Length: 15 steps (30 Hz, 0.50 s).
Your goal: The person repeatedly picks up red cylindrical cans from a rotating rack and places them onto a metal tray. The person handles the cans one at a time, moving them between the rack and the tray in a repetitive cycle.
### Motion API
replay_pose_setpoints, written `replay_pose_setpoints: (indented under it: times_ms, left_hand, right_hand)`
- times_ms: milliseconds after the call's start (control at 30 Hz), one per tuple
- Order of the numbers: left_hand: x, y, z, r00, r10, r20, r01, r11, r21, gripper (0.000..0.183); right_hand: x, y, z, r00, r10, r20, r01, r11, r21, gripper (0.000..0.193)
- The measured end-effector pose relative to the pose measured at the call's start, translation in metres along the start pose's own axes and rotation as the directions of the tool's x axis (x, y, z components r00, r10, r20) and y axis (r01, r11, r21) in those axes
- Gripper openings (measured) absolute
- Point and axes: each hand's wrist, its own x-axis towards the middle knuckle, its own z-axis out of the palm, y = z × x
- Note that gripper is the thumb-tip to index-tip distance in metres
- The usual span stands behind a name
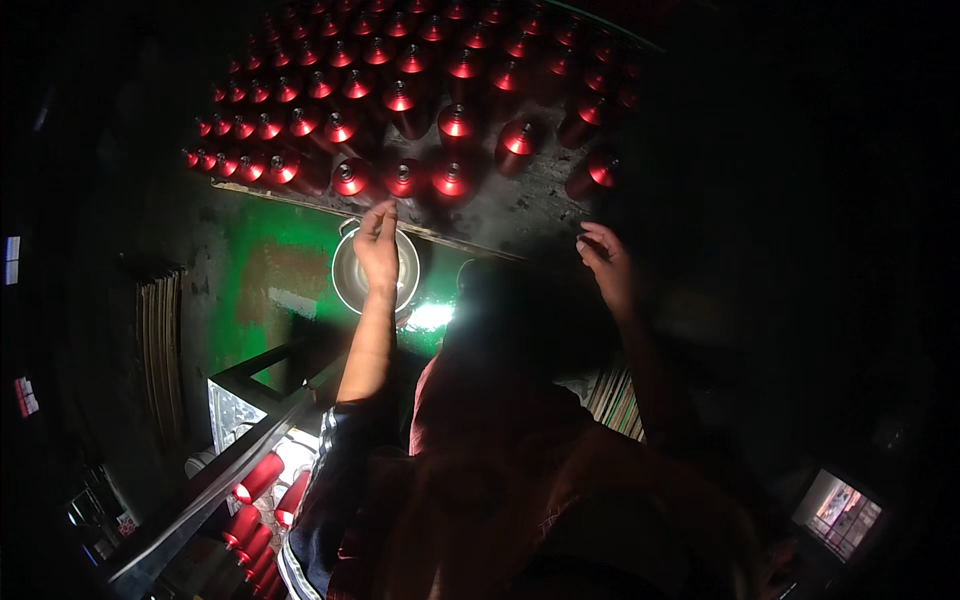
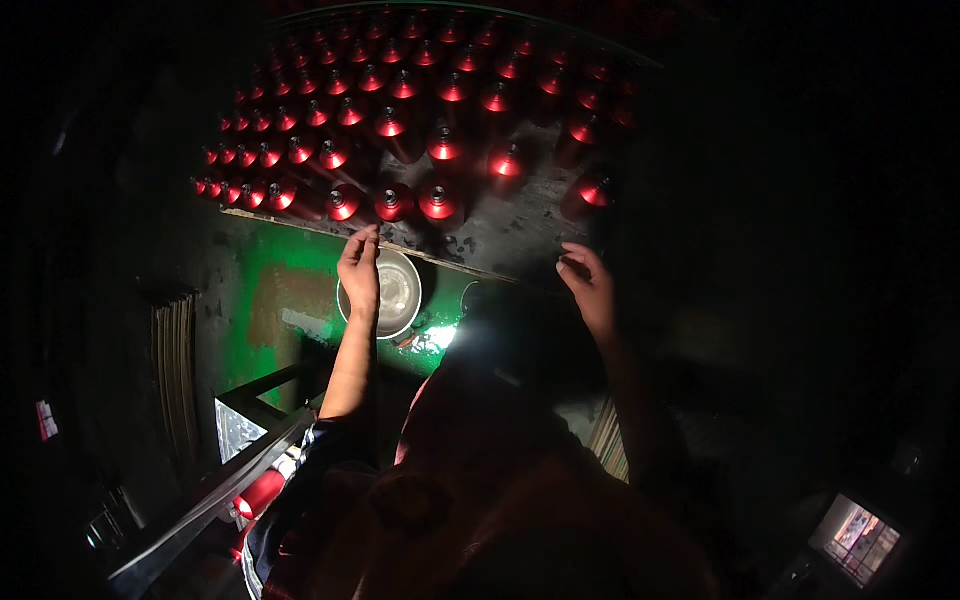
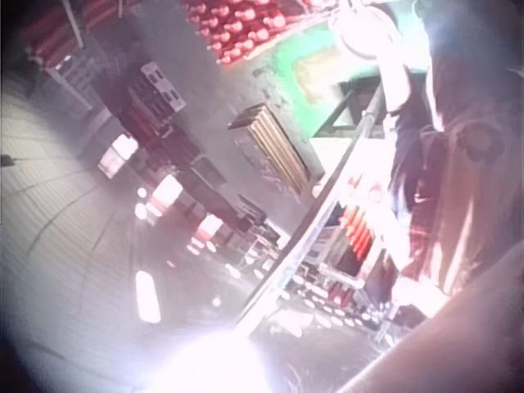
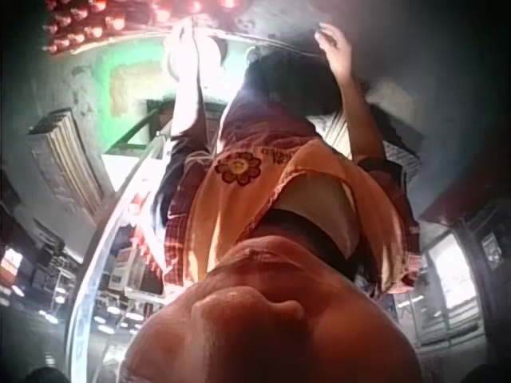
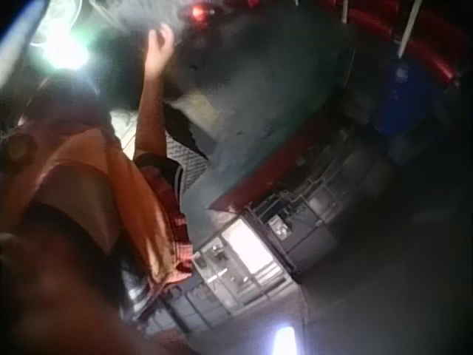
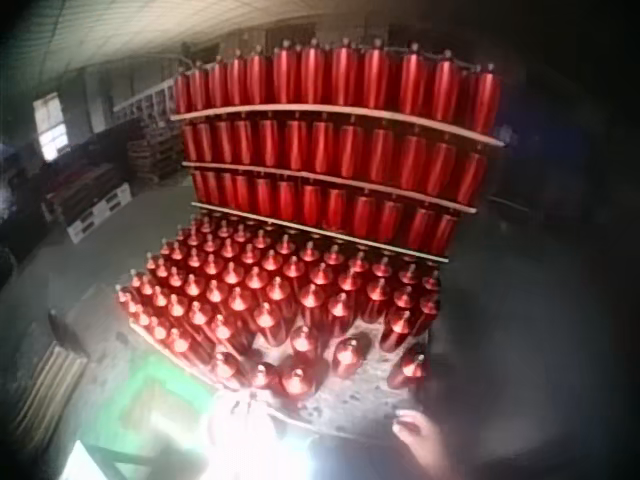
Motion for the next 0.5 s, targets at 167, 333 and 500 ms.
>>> replay_pose_setpoints:
  times_ms: [167,333,500]
  left_hand:
    - [0.079,0.005,0.023,0.989,0.15,0.01,-0.151,0.985,0.084,0.015]
    - [0.059,-0.009,0.03,0.963,0.259,0.08,-0.265,0.841,0.472,0.027]
    - [0.053,-0.011,0.001,0.934,0.318,-0.161,-0.188,0.824,0.535,0.034]
  right_hand:
    - [0.082,-0.034,0.049,0.978,-0.169,0.123,0.176,0.983,-0.05,0.035]
    - [0.11,-0.037,0.118,0.829,-0.377,0.413,0.525,0.779,-0.343,0.042]
    - [0.127,-0.028,0.165,0.77,-0.51,0.382,0.623,0.731,-0.279,0.036]
